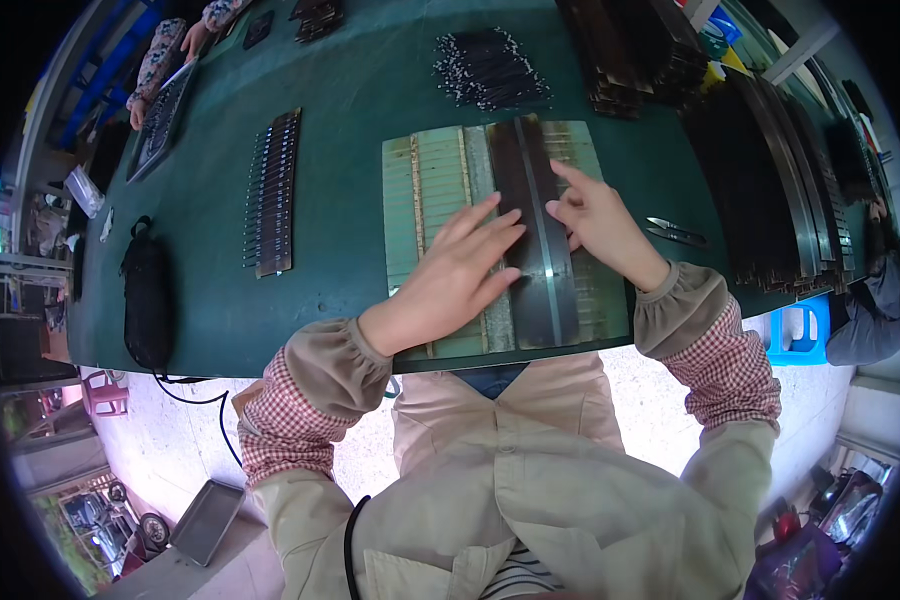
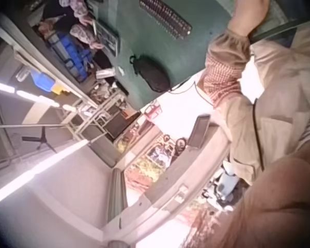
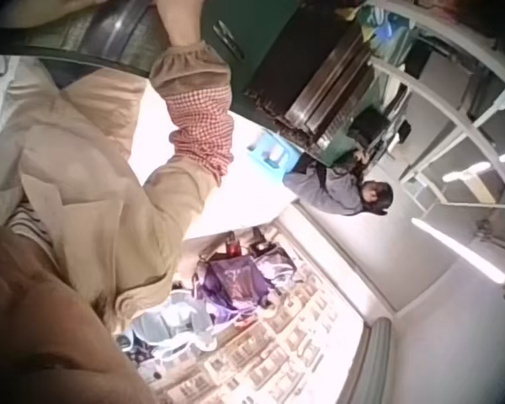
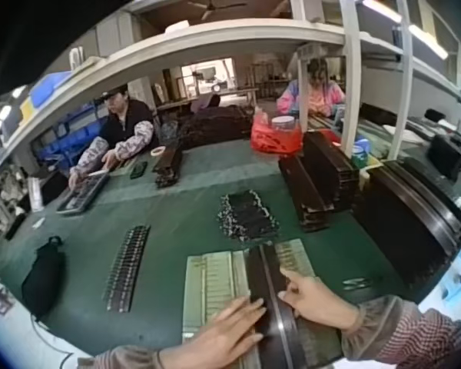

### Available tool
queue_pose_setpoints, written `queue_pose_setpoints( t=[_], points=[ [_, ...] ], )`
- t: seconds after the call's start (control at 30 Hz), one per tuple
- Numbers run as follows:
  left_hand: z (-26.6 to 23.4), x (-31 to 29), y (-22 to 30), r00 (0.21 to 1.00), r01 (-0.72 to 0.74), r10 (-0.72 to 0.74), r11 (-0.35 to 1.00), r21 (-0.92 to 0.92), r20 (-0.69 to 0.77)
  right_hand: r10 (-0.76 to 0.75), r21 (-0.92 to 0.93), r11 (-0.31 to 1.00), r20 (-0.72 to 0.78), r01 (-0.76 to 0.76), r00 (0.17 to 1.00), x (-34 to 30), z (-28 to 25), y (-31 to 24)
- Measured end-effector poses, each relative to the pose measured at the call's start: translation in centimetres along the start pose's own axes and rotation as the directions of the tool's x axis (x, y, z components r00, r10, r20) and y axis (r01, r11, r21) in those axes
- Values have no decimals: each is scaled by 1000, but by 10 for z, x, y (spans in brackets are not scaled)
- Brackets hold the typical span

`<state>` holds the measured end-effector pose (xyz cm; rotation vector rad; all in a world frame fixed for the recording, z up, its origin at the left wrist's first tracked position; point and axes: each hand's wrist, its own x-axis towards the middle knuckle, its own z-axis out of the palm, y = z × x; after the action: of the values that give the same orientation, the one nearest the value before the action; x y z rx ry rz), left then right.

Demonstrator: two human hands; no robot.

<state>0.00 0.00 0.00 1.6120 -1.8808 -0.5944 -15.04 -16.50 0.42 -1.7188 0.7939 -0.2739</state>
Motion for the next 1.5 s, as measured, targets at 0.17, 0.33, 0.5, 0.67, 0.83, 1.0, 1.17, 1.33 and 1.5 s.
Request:
queue_pose_setpoints(
  t=[0.17,0.33,0.5,0.67,0.83,1.0,1.17,1.33,1.5],
  points=[
    [6,4,-4,985,-154,172,917,367,-17,-50,-519,852,39,63,998,-2,-3,-21],
    [1,-1,-6,983,-166,182,899,406,-2,-409,-521,773,25,361,912,-6,-30,-14],
    [5,-3,-7,987,-147,162,925,350,-15,-566,-580,652,56,488,822,-18,-46,8],
    [7,1,-9,985,-148,169,935,323,-36,-569,-583,649,54,488,821,-32,-53,17],
    [5,2,-9,985,-155,171,941,303,-29,-513,-707,641,-104,299,852,-55,-96,33],
    [8,1,11,981,-194,183,953,235,66,-426,-818,565,-174,111,888,-73,-120,57],
    [6,1,14,966,-244,213,941,236,149,-468,-954,291,-204,-68,860,-45,-130,45],
    [5,-4,14,973,-215,186,944,252,133,-610,-733,466,141,496,780,37,-69,-28],
    [6,-5,10,975,-215,202,962,169,94,-635,-658,422,276,624,721,132,-40,-25]
  ],
)
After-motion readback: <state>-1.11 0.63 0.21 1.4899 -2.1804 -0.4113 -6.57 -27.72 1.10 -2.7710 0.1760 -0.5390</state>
